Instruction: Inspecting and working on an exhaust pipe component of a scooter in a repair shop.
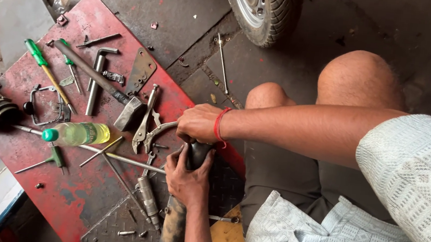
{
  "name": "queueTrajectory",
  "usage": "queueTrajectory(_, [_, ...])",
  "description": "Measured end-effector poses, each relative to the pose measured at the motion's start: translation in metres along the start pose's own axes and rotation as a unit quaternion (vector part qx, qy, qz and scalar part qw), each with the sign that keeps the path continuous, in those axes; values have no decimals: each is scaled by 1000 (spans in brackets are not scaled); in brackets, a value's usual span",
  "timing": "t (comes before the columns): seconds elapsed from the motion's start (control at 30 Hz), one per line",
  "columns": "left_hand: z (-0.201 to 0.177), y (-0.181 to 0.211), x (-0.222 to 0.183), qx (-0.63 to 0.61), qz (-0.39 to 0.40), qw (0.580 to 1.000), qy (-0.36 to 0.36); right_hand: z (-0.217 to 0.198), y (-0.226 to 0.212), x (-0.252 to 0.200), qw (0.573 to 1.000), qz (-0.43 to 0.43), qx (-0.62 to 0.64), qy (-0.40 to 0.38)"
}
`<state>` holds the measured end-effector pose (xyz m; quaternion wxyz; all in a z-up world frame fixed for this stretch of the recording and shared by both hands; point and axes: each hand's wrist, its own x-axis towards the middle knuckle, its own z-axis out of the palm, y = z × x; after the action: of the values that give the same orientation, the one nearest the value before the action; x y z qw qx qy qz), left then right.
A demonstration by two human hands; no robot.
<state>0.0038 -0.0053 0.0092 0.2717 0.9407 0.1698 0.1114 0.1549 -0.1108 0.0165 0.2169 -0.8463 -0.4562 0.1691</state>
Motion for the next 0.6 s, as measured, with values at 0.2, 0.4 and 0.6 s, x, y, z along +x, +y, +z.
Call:
queueTrajectory(0.2, [1,-2,0,-9,2,1000,4,-1,6,8,997,-56,-30,-41])
queueTrajectory(0.4, [0,-1,0,4,-5,1000,-10,-10,9,11,984,-157,-64,-46])
queueTrajectory(0.6, [-1,1,1,23,-22,999,-20,1,20,28,933,-327,-139,-63])
